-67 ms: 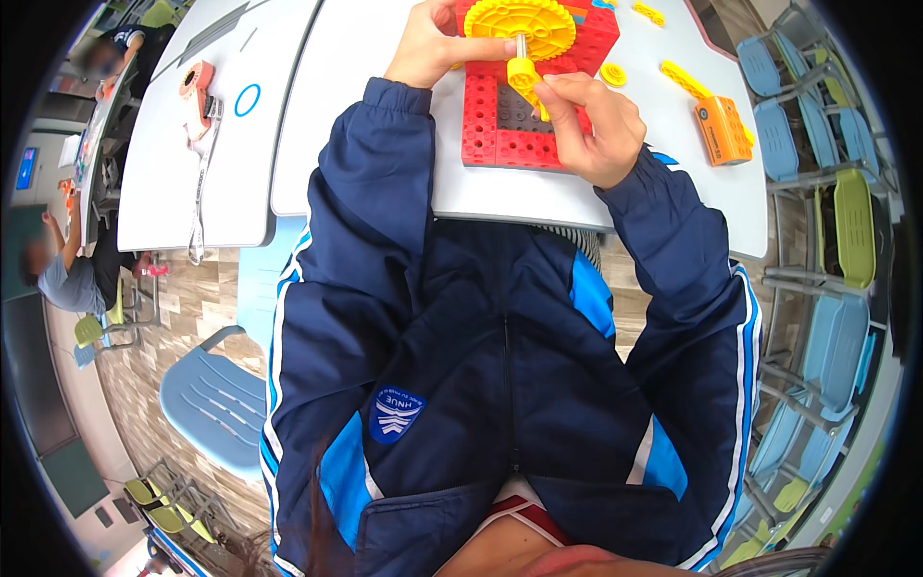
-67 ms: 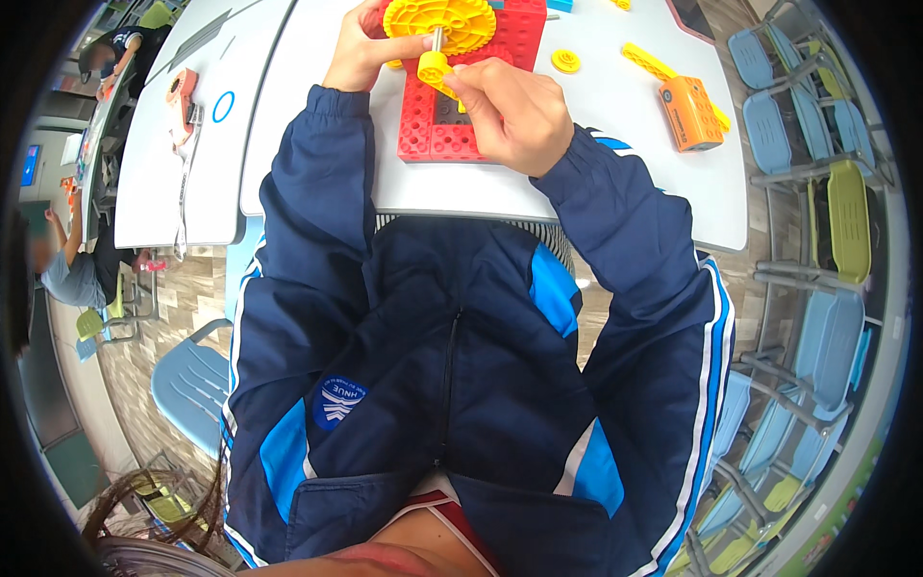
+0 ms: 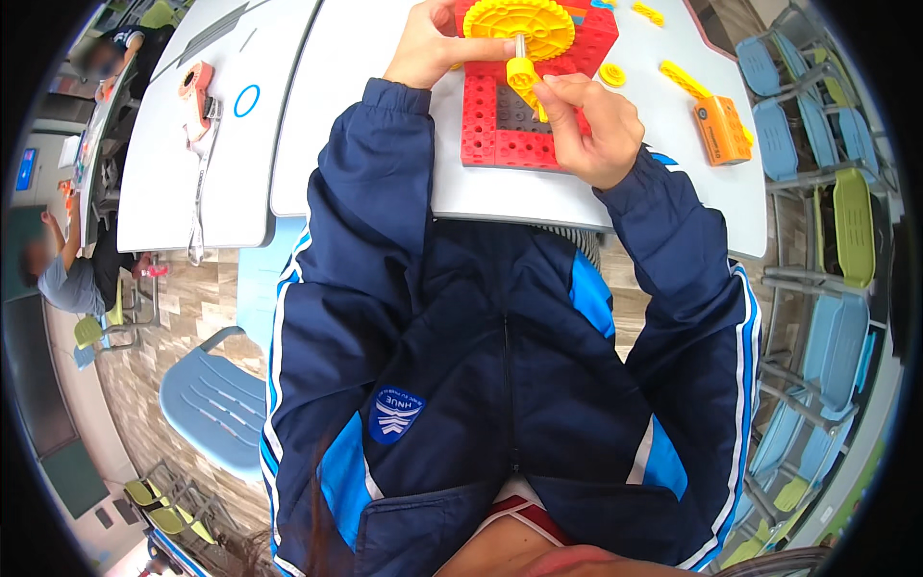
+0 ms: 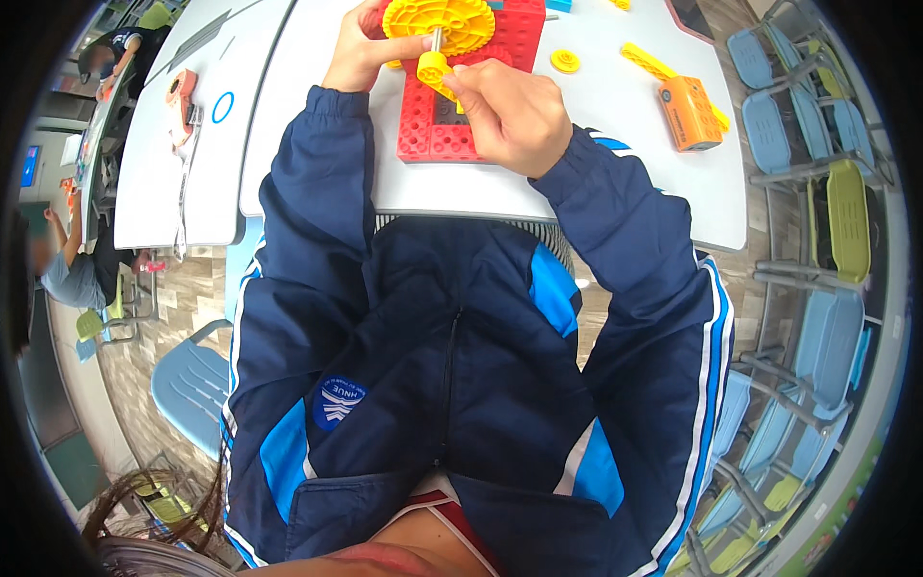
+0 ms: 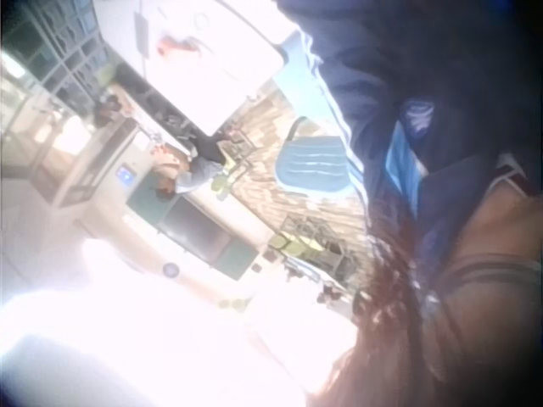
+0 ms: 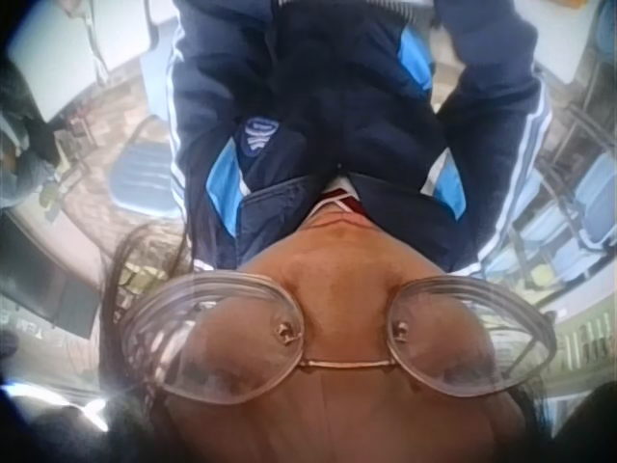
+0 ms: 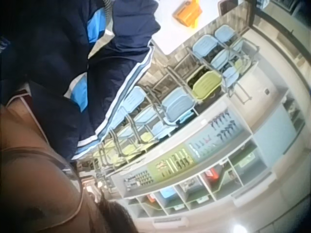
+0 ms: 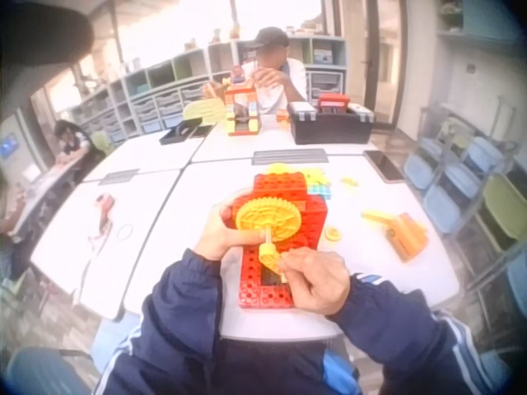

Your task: The person assembles a small structure using colorful plastic building blocks and gears. They connect red base plates, attach yellow gears, and add blue and orange pieces to form a compact mechanical model on a white table.

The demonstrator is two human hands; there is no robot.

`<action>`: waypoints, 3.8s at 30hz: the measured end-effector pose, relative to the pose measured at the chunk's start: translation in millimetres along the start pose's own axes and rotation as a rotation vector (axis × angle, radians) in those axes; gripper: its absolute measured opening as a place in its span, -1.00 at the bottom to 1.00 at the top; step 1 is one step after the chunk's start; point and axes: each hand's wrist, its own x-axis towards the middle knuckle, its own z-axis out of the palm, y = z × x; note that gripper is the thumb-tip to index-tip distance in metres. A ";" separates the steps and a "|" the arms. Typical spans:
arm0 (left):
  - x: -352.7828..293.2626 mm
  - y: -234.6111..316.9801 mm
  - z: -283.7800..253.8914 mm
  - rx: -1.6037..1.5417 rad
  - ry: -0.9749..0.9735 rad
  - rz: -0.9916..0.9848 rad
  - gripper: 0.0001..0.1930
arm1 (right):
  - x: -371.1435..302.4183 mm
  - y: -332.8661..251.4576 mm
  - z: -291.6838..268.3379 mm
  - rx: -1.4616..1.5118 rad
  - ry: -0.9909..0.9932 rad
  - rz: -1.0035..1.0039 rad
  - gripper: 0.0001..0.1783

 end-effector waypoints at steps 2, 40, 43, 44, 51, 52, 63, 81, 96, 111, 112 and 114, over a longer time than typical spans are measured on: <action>-0.4 0.7 0.2 0.017 0.004 0.007 -0.18 | -0.1 -0.2 0.0 -0.014 -0.009 -0.001 -0.83; 10.8 5.2 -3.5 0.079 -0.097 0.034 -0.06 | 11.3 29.6 10.0 -0.097 -0.043 0.253 -0.89; 8.4 3.7 -1.6 0.080 -0.079 0.012 -0.05 | 11.9 29.5 3.9 -0.004 -0.061 0.278 -0.84; 6.3 5.8 2.4 0.055 -0.080 0.003 -0.04 | 11.7 28.9 0.7 -0.001 -0.082 0.304 -0.81; 6.4 -10.7 -8.1 0.347 -0.115 0.032 -0.32 | 10.2 23.5 -14.6 -0.022 -0.317 0.461 -0.63; 6.3 -15.6 -12.5 0.468 -0.097 0.061 -0.46 | 7.7 24.9 -13.4 0.018 -0.341 0.509 -0.62; 0.0 -2.3 -6.5 0.477 -0.086 -0.136 -0.50 | 12.4 12.6 -6.0 0.349 0.004 0.572 -0.78; -0.8 0.5 -4.9 0.481 -0.088 -0.140 -0.51 | 3.9 -13.4 13.0 0.225 -0.074 0.327 -0.34; 1.0 -2.0 -7.1 0.500 -0.085 -0.127 -0.51 | -0.7 -5.9 20.4 -0.038 -0.178 0.252 -0.75; -2.5 0.9 0.4 0.551 -0.077 -0.112 -0.52 | 15.1 0.3 -9.6 0.210 0.128 0.645 -0.83; -3.0 1.3 0.5 0.553 -0.071 -0.117 -0.52 | 13.5 2.2 -8.9 0.216 0.142 0.588 -0.85; -2.3 0.4 0.2 0.537 -0.081 -0.110 -0.53 | 9.8 9.6 -7.7 0.219 0.172 0.471 -0.86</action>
